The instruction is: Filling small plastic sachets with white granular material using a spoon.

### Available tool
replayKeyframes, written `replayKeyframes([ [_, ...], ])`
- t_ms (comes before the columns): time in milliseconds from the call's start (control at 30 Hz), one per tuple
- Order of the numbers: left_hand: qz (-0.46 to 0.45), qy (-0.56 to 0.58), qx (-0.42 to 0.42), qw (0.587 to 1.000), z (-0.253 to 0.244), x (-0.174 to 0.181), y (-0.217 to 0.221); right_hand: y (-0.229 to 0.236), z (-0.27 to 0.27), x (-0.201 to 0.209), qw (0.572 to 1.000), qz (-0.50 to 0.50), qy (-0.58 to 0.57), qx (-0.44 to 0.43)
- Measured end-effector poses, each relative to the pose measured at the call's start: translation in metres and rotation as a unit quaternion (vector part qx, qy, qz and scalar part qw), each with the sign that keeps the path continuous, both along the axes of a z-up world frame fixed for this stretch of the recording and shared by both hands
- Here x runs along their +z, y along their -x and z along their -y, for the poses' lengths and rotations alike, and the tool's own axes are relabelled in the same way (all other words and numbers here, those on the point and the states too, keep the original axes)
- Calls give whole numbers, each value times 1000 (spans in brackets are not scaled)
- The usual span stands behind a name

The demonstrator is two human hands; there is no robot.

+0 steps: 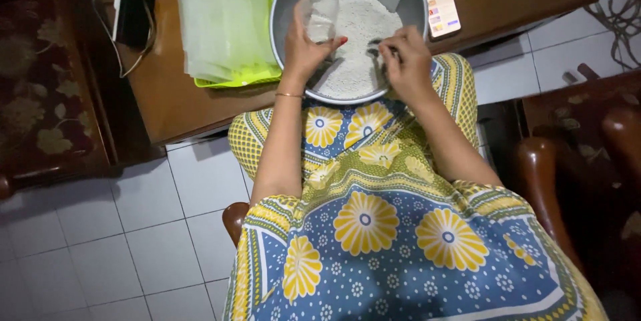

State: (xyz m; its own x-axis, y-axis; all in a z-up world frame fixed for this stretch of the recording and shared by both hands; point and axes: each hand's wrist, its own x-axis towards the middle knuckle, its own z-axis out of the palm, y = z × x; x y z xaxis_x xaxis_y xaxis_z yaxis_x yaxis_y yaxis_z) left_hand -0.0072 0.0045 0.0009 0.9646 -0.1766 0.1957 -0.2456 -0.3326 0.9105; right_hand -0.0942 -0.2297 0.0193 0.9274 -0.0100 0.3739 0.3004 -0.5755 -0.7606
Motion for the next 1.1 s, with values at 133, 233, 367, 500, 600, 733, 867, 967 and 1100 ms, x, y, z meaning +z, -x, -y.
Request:
replayKeyframes([
  [133,-3,6,-14,1000,0,7,2,-4,-6,-4,997,-34,-9,64],
  [233,-31,-39,12,999,-1,-5,-1,-9,-6,-14,993,51,-14,109],
  [367,-2,-26,12,1000,-1,-12,-3,-9,-6,-18,994,31,-19,99],
  [500,-10,-18,5,1000,-3,-7,-1,-7,-6,-18,995,32,-28,92],
  [600,-43,-42,21,998,-1,-3,0,-6,-8,-14,995,25,-29,91],
  [733,-34,-43,26,998,-1,-4,-1,-6,-8,-21,996,40,-14,79],
  [867,-56,-57,23,997,-1,0,1,-5,-11,-12,995,63,-13,73],
  [967,-40,-37,13,998,-1,0,0,-4,-13,-5,995,77,-3,61],
  [1100,-27,-86,24,996,-2,-19,-4,-1,-14,-6,994,101,4,47],
])
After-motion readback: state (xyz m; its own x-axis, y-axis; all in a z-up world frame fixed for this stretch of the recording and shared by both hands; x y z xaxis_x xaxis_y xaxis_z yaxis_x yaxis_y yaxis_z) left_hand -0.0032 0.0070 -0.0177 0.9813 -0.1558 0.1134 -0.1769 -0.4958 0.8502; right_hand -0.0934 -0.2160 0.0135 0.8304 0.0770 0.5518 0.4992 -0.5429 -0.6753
